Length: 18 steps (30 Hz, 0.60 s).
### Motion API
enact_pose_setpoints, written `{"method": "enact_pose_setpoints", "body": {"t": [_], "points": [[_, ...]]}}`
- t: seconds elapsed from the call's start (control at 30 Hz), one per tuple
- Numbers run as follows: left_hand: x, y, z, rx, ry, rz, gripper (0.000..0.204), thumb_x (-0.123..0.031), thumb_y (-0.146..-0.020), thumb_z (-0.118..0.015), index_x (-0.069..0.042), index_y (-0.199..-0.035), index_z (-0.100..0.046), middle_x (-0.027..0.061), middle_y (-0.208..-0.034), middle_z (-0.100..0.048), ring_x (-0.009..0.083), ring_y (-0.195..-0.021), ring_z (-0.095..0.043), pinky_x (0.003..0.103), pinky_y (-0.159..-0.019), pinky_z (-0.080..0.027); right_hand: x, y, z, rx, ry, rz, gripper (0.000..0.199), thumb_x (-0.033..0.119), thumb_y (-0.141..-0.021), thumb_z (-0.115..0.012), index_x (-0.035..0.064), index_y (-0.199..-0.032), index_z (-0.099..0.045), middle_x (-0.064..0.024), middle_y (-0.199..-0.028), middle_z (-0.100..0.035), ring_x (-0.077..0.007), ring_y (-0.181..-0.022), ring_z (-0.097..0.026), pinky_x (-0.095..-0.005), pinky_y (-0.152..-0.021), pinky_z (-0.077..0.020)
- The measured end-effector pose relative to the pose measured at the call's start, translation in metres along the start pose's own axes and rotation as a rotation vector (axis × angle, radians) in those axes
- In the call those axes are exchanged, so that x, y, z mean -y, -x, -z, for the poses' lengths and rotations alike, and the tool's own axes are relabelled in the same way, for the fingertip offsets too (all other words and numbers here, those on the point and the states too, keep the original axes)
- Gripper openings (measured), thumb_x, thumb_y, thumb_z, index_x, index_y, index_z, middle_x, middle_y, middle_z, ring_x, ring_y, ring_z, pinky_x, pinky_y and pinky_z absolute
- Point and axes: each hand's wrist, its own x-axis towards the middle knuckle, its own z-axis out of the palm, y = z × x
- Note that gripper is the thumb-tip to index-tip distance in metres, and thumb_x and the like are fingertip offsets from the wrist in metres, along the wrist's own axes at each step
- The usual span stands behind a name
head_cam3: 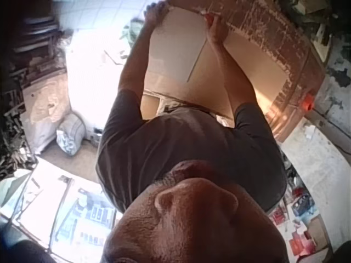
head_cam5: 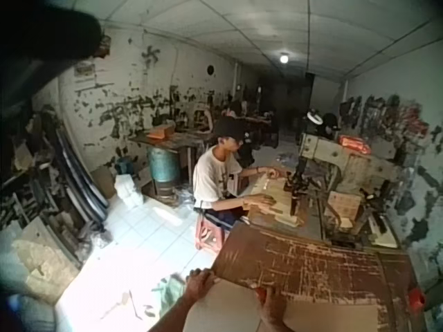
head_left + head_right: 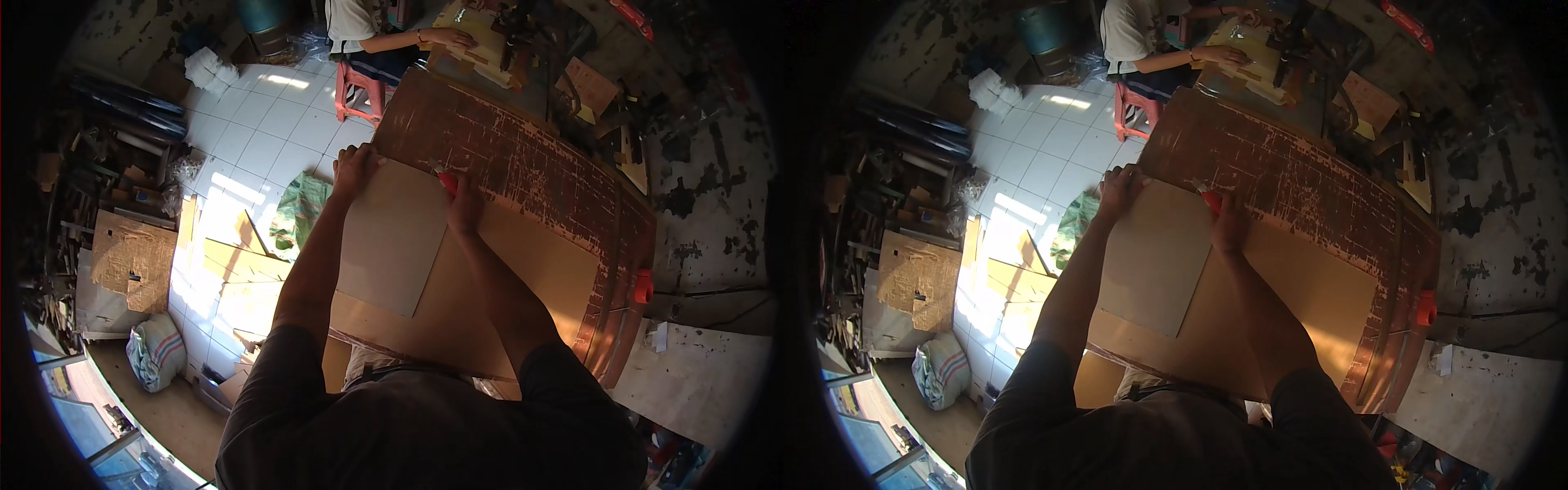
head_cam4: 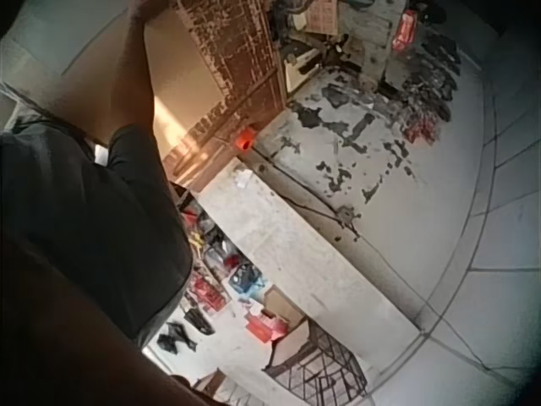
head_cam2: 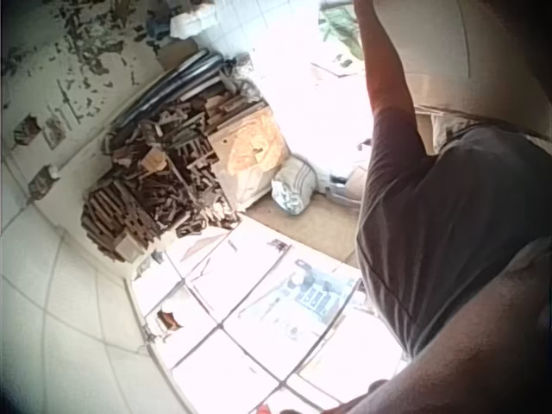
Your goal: The person cuts cardboard sheets with a utility knife along a straightedge, places cut pieces onto a stack, and trims cardboard around a template.
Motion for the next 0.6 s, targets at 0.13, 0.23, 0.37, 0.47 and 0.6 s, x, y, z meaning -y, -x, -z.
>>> {"method": "enact_pose_setpoints", "body": {"t": [0.13, 0.23, 0.37, 0.47, 0.6], "points": [[0.004, 0.001, 0.004, -0.028, 0.039, -0.019, 0.041, -0.051, -0.086, -0.069, -0.021, -0.114, -0.062, 0.0098, -0.107, -0.061, 0.0349, -0.109, -0.056, 0.054, -0.091, -0.043, -0.002, 0.002, 0.005, 0.037, -0.142, 0.039, 0.039, 0.026, -0.085, -0.074, 0.0104, -0.117, -0.056, -0.0158, -0.108, -0.058, -0.0390, -0.094, -0.063, -0.0507, -0.079, -0.0506], [0.005, 0.001, 0.004, -0.022, 0.040, -0.018, 0.041, -0.051, -0.086, -0.070, -0.021, -0.113, -0.063, 0.0091, -0.106, -0.061, 0.0343, -0.108, -0.056, 0.054, -0.090, -0.043, -0.001, 0.001, 0.007, 0.053, -0.189, 0.021, 0.039, 0.028, -0.085, -0.074, 0.0107, -0.116, -0.057, -0.0154, -0.109, -0.058, -0.0391, -0.095, -0.063, -0.0509, -0.079, -0.0501], [0.004, 0.003, 0.001, -0.055, 0.076, -0.002, 0.040, -0.050, -0.085, -0.072, -0.022, -0.113, -0.064, 0.0080, -0.105, -0.062, 0.0332, -0.107, -0.056, 0.053, -0.090, -0.043, -0.002, -0.001, 0.002, -0.069, -0.161, 0.035, 0.038, 0.039, -0.088, -0.073, 0.0097, -0.107, -0.060, -0.0150, -0.102, -0.061, -0.0394, -0.088, -0.064, -0.0499, -0.073, -0.0503], [0.007, 0.004, -0.001, -0.087, 0.092, -0.007, 0.038, -0.049, -0.085, -0.072, -0.022, -0.111, -0.065, 0.0070, -0.103, -0.062, 0.0323, -0.105, -0.056, 0.053, -0.089, -0.043, -0.002, -0.001, 0.003, -0.027, -0.161, 0.028, 0.039, 0.039, -0.088, -0.073, 0.0093, -0.108, -0.059, -0.0155, -0.101, -0.061, -0.0389, -0.087, -0.064, -0.0495, -0.071, -0.0504], [0.012, 0.004, -0.004, -0.070, 0.113, 0.021, 0.038, -0.049, -0.085, -0.072, -0.023, -0.111, -0.065, 0.0062, -0.101, -0.062, 0.0320, -0.104, -0.056, 0.053, -0.089, -0.043, -0.003, 0.000, 0.000, 0.027, -0.170, 0.005, 0.039, 0.039, -0.088, -0.074, 0.0092, -0.108, -0.059, -0.0157, -0.099, -0.061, -0.0387, -0.087, -0.064, -0.0495, -0.071, -0.0503]]}}
